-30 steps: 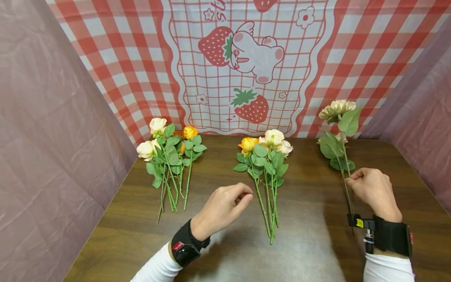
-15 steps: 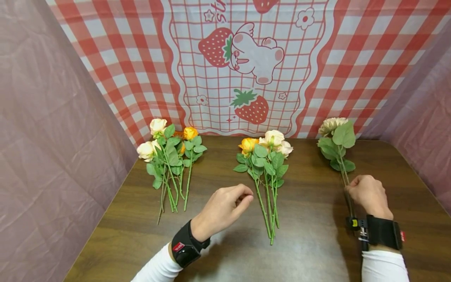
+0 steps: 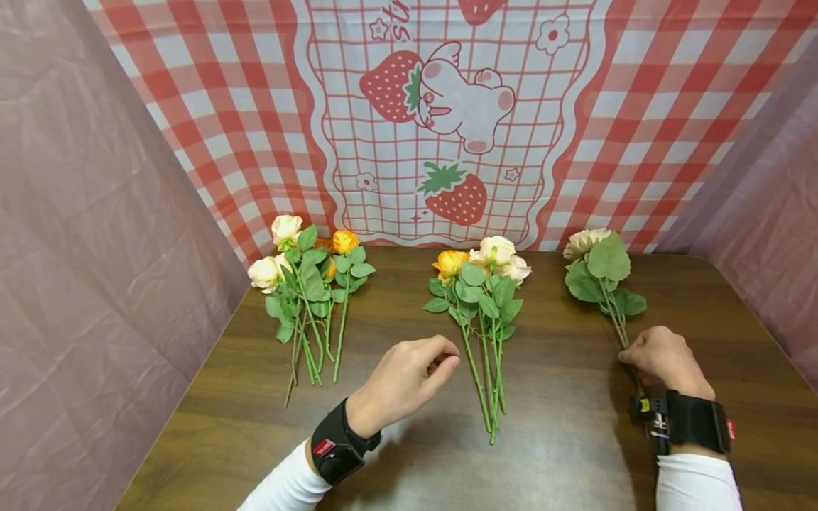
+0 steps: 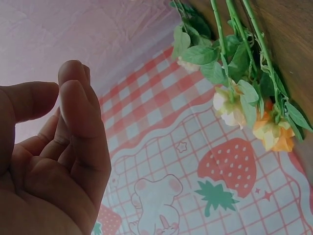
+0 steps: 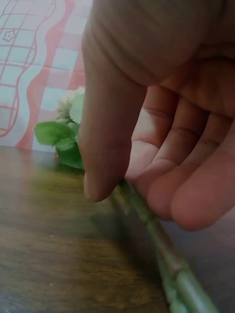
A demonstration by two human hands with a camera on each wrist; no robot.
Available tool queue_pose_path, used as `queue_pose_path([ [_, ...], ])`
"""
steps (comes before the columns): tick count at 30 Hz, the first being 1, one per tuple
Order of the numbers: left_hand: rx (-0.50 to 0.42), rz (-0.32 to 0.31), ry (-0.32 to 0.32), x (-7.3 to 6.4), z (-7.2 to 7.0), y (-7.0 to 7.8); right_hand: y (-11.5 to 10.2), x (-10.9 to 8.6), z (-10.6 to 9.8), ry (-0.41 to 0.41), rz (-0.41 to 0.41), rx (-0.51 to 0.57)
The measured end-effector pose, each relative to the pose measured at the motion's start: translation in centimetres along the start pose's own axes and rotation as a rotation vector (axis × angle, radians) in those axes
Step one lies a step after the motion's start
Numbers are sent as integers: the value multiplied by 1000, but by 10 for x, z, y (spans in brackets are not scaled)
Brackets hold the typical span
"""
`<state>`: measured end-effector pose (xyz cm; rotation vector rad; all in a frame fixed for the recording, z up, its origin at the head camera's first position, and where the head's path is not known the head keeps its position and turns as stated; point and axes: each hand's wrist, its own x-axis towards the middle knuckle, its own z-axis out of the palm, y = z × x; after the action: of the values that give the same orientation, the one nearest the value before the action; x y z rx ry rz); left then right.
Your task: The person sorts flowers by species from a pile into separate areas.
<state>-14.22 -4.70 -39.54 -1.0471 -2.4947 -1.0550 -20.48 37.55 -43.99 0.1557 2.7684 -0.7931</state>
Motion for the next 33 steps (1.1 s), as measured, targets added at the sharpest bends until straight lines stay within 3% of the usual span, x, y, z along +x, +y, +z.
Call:
queue_pose_path([
  [11, 9, -7, -15, -1, 0, -1, -4, 2, 0, -90, 39, 24],
  [33, 29, 10, -11, 0, 1, 0, -7, -2, 1, -111, 14, -26],
])
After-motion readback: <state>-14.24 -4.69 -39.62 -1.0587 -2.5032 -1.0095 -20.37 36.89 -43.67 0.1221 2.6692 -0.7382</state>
